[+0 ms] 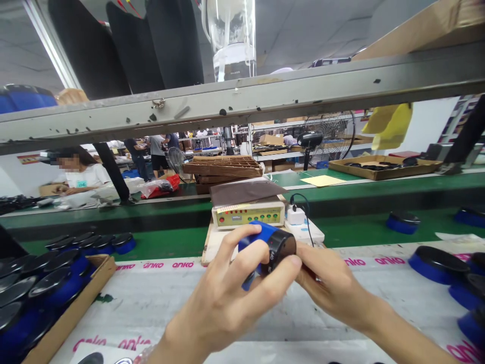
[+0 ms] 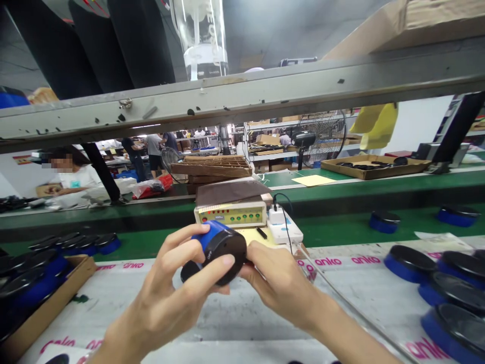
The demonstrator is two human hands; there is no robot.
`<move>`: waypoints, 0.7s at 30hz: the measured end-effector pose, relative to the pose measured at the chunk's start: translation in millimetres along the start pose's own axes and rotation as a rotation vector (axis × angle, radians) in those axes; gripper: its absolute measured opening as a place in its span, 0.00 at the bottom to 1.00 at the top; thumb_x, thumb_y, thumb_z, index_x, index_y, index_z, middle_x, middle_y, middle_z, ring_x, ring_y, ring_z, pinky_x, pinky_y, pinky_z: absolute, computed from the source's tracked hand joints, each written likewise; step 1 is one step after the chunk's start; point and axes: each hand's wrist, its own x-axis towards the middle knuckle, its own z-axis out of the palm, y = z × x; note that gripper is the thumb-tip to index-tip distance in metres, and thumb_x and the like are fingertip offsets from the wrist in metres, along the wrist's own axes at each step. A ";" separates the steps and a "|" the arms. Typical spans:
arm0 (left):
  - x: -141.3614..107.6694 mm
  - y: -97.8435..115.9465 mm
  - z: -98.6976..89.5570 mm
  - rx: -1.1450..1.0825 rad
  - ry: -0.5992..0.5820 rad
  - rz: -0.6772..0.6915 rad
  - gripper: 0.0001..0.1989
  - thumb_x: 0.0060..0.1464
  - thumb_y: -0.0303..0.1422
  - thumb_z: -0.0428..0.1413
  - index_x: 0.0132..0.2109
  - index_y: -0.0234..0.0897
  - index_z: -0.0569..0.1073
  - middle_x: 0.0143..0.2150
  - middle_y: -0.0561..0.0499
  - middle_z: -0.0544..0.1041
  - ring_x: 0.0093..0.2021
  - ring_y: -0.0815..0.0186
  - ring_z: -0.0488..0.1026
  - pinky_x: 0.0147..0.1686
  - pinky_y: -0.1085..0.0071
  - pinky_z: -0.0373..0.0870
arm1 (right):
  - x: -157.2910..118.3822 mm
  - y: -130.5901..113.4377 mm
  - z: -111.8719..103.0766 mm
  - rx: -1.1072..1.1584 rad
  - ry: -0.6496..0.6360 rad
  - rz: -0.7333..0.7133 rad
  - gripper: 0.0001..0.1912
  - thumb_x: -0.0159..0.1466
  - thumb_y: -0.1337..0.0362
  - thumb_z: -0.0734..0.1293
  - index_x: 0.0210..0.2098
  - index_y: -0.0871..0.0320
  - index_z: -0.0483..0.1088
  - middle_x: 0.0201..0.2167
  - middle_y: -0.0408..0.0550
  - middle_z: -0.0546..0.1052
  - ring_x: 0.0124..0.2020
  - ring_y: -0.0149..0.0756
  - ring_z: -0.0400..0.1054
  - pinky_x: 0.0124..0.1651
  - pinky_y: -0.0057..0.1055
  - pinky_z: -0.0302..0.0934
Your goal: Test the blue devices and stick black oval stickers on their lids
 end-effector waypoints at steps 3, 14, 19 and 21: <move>-2.3 -1.6 3.1 -0.050 0.015 -0.029 0.11 0.53 0.21 0.56 0.45 0.27 0.71 0.44 0.47 0.61 0.44 0.66 0.66 0.56 0.57 0.67 | -0.2 0.0 -1.6 -0.016 0.005 -0.005 0.06 0.68 0.67 0.57 0.34 0.57 0.63 0.24 0.43 0.68 0.23 0.31 0.62 0.25 0.27 0.54; -13.3 -3.5 8.7 -0.184 -0.016 -0.290 0.27 0.51 0.32 0.61 0.57 0.37 0.61 0.48 0.44 0.62 0.52 0.59 0.65 0.51 0.63 0.68 | 4.1 -2.2 -20.8 -0.166 -0.032 -0.118 0.08 0.68 0.68 0.57 0.34 0.60 0.65 0.20 0.41 0.65 0.20 0.30 0.57 0.22 0.28 0.46; -20.8 -10.8 21.1 -0.227 -0.311 -0.451 0.34 0.53 0.33 0.58 0.63 0.40 0.53 0.58 0.44 0.64 0.57 0.58 0.64 0.56 0.62 0.64 | 10.4 -6.2 -25.6 -0.461 -0.144 -0.154 0.13 0.67 0.69 0.57 0.26 0.60 0.65 0.18 0.41 0.65 0.19 0.29 0.56 0.22 0.31 0.42; -21.6 -5.7 32.6 -0.237 -0.288 -0.532 0.30 0.53 0.32 0.57 0.61 0.41 0.55 0.57 0.45 0.66 0.57 0.58 0.65 0.55 0.62 0.64 | 7.7 -5.7 -27.0 -0.519 -0.168 -0.127 0.14 0.66 0.68 0.57 0.25 0.60 0.65 0.19 0.42 0.66 0.19 0.30 0.57 0.22 0.31 0.40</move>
